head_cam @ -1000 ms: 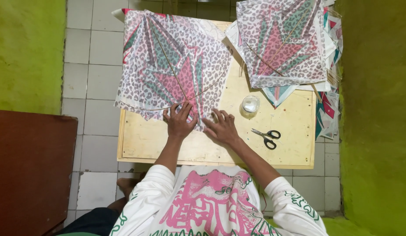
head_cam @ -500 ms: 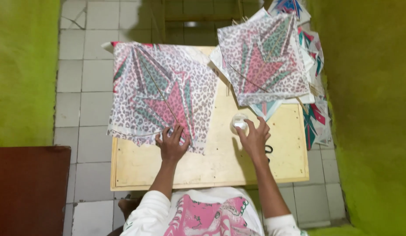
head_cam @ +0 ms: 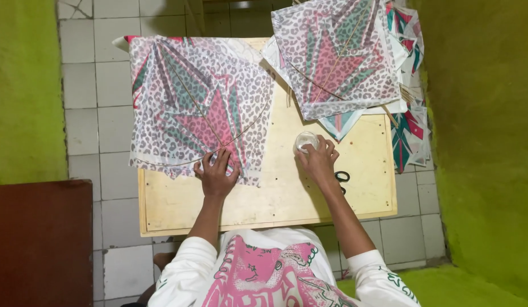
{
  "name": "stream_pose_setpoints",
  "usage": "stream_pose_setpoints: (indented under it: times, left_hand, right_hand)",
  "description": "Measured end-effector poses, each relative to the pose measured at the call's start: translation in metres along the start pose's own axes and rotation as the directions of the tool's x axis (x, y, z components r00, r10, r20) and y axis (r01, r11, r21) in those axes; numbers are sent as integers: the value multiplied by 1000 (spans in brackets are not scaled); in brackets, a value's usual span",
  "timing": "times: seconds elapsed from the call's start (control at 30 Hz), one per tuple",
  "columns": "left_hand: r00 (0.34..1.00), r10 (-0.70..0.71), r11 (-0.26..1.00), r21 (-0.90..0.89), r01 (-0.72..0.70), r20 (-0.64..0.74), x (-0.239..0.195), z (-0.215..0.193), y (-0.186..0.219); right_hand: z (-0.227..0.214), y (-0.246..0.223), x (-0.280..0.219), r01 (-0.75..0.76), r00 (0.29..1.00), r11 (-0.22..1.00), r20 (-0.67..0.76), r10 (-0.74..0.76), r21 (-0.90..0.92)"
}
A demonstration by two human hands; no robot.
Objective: Finishing the assembly of a kite by applying adhesive to the sail edges and folding them over the bamboo frame.
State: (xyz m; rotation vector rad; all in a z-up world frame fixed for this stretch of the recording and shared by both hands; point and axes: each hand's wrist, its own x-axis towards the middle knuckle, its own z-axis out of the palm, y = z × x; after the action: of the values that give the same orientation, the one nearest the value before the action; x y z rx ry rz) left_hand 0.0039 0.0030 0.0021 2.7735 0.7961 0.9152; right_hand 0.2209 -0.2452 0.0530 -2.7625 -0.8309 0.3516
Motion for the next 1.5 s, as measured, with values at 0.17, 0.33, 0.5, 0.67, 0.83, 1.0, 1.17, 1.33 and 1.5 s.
stream_pose_setpoints:
  times: [0.17, 0.33, 0.5, 0.67, 0.83, 1.0, 1.17, 1.33, 1.5]
  left_hand:
    - [1000, 10, 1000, -10, -10, 9, 1, -3, 1]
    - [999, 13, 1000, -4, -13, 36, 5, -5, 2]
    - [999, 30, 999, -19, -29, 25, 4, -7, -1]
    - [1000, 19, 999, -42, -19, 10, 13, -5, 0]
    - [999, 24, 999, -50, -23, 31, 0, 0, -4]
    - [999, 37, 999, -33, -36, 23, -3, 0, -4]
    - [998, 53, 998, -35, -52, 28, -3, -9, -1]
    - [998, 62, 998, -23, -61, 18, -5, -6, -3]
    - [999, 44, 999, -31, -44, 20, -3, 1, -3]
  right_hand:
    - [-7, -10, -5, 9, 994, 998, -106, -2, 69]
    - [15, -31, -27, -15, 935, 998, -354, 34, 56]
    - [68, -86, -59, 105, 983, 754, -181, 19, 649]
    - [56, -110, -37, 187, 982, 848, -100, -158, 495]
    - [69, -119, -36, 244, 963, 930, -181, -200, 274]
    - [76, -124, -37, 278, 911, 957, -337, -237, 78]
    - [87, -119, -44, 273, 904, 961, -332, -270, -38]
    - [84, -122, -43, 252, 915, 968, -325, -238, 0]
    - [68, -120, -36, 266, 907, 964, -333, -258, -24]
